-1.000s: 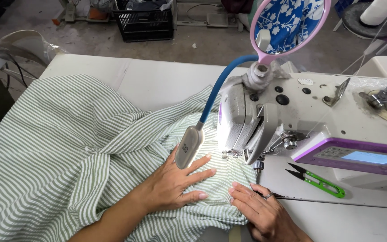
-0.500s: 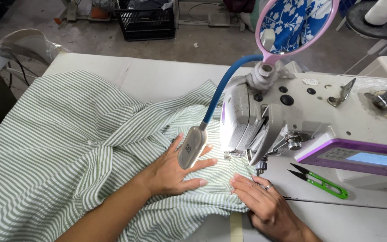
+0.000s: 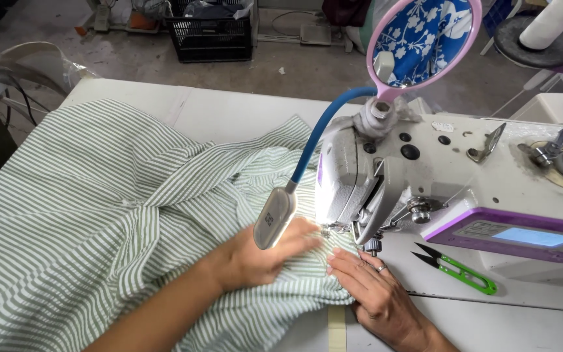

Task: Sewing the edge of a striped shirt using an industrial sewing machine.

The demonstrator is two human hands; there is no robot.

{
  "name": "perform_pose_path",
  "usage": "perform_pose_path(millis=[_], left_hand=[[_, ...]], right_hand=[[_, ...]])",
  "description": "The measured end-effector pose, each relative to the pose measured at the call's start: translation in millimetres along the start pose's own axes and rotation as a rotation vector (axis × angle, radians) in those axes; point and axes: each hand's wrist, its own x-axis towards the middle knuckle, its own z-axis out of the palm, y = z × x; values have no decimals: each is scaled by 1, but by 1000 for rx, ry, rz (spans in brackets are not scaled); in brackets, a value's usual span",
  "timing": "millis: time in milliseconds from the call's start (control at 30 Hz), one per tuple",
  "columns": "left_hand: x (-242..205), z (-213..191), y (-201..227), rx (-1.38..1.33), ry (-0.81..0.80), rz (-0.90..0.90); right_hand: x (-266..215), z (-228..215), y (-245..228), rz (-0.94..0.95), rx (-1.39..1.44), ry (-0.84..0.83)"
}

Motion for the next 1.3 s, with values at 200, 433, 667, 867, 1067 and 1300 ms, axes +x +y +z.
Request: perform_pose_path(millis=[200,433,667,867,1067,1300], left_hand=[[-17,16,4,46,21,75],[-4,0,3,-47,193,191],[-13,11,-9,103,36,74],[5,2,108,-69,161,-337],[14,16,64,405,401,-188],[14,59,10,280,406,-520]], right_hand=[[0,1,0,-6,2,2],[3,3,6,21,21,28],[10,0,6,88,-9,54],[7,1,3,107,-109,31],[-1,15,5,289,135,122],[31,0,-13,899,328,211]])
